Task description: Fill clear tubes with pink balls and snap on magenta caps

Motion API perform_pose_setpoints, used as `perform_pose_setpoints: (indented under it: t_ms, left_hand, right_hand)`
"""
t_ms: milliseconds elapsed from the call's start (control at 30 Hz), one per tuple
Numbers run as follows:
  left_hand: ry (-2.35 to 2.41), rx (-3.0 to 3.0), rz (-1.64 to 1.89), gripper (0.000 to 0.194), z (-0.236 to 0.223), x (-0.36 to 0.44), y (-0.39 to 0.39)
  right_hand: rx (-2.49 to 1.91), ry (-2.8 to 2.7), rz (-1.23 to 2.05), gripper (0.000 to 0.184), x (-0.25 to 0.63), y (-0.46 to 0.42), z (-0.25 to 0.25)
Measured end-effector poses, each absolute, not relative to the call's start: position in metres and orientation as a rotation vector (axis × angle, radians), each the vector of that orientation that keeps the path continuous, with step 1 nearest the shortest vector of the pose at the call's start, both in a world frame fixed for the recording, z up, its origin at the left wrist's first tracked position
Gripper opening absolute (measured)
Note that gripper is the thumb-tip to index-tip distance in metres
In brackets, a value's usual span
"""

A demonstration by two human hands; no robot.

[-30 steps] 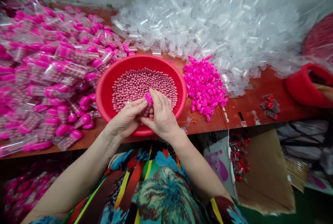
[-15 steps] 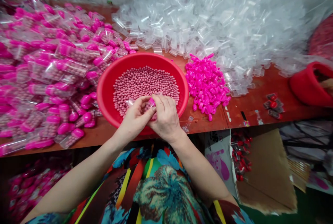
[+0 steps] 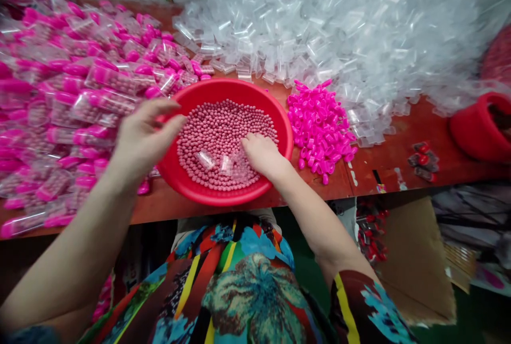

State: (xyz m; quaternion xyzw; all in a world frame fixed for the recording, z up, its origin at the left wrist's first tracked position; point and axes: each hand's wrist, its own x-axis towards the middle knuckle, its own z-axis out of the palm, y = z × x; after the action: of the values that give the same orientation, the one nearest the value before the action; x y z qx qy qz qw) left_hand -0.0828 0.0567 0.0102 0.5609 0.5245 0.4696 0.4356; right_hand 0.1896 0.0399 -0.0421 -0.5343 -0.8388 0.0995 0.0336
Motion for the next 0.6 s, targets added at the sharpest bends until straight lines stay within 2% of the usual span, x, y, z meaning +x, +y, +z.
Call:
perform_pose_setpoints:
  t_ms: [67, 167, 233, 400, 533, 600]
  left_hand:
    - [1.273, 1.531, 0.964, 0.017, 0.001, -0.05, 0.048]
    - [1.233, 1.673, 0.773, 0.013, -0.004, -0.017, 0.039]
    - [1.229, 1.757, 0.745, 0.012, -0.004, -0.004, 0.035]
    - [1.293, 1.934, 0.682, 0.005, -0.007, 0.009, 0.043]
    - [1.322, 2.163, 0.374, 0.016, -0.014, 0.003, 0.08]
    - [1.329, 2.358, 0.187, 0.016, -0.019, 0.005, 0.101]
  right_hand:
    - [-1.603, -2.52, 0.371, 0.03, 0.187, 0.04, -0.042]
    - [-1.422, -2.281, 0.421, 0.052, 0.185, 0.032, -0.038]
    - [-1.37, -2.178, 0.358, 0.057, 0.181, 0.023, -0.035]
    - [-1.434, -2.126, 0.203, 0.048, 0.157, 0.004, -0.031]
    - [-1.298, -2.037, 0.213, 0.045, 0.159, -0.011, -0.023]
    - [-1.251, -1.919, 0.112, 0.032, 0.176, -0.021, -0.021]
